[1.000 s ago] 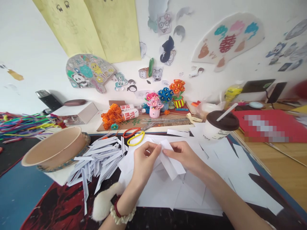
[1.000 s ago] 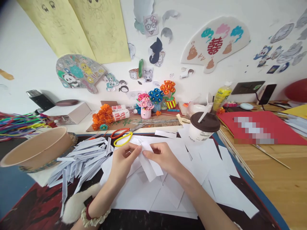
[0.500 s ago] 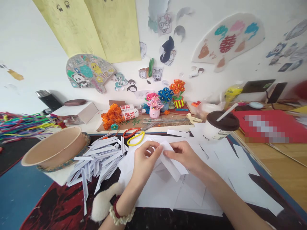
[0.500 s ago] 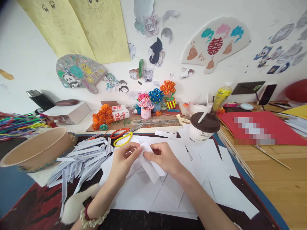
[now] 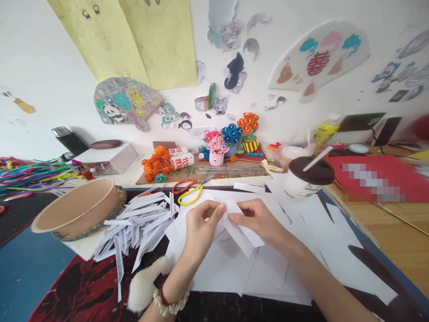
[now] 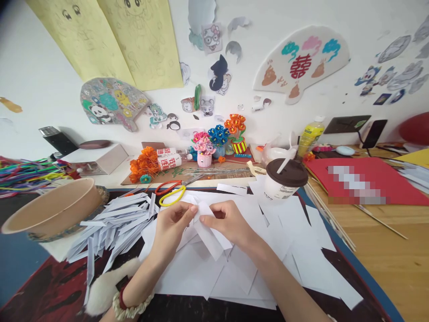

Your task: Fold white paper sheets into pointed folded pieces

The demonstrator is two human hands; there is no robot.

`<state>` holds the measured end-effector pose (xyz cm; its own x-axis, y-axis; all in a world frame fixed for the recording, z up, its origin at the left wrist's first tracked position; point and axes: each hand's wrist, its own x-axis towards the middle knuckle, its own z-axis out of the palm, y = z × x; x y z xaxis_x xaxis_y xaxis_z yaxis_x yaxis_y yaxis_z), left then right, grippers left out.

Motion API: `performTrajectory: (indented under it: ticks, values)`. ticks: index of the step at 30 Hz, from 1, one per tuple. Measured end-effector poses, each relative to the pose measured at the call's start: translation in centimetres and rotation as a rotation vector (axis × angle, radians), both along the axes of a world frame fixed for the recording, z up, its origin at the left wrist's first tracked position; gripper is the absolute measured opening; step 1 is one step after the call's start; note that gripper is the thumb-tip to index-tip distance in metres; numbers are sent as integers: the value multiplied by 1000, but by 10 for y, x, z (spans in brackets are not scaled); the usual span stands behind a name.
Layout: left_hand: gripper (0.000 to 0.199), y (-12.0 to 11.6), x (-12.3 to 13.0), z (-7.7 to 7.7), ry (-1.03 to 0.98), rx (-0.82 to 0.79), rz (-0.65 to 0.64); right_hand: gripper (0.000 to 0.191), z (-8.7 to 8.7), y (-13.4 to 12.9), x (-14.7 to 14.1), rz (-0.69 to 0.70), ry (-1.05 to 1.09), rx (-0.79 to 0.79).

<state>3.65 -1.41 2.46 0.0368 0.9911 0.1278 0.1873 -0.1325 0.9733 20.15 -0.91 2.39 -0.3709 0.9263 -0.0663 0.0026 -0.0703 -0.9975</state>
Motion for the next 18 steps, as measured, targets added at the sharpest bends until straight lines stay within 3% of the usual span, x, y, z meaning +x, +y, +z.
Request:
performTrajectory:
  ticks: [10,18]
  values:
    - [34,-3,3,1,347,155,-58,50,-2,2,1,-115,-12,96]
    - [33,-5,3,1,326,215,-121,37,0,0,3,-60,64,-81]
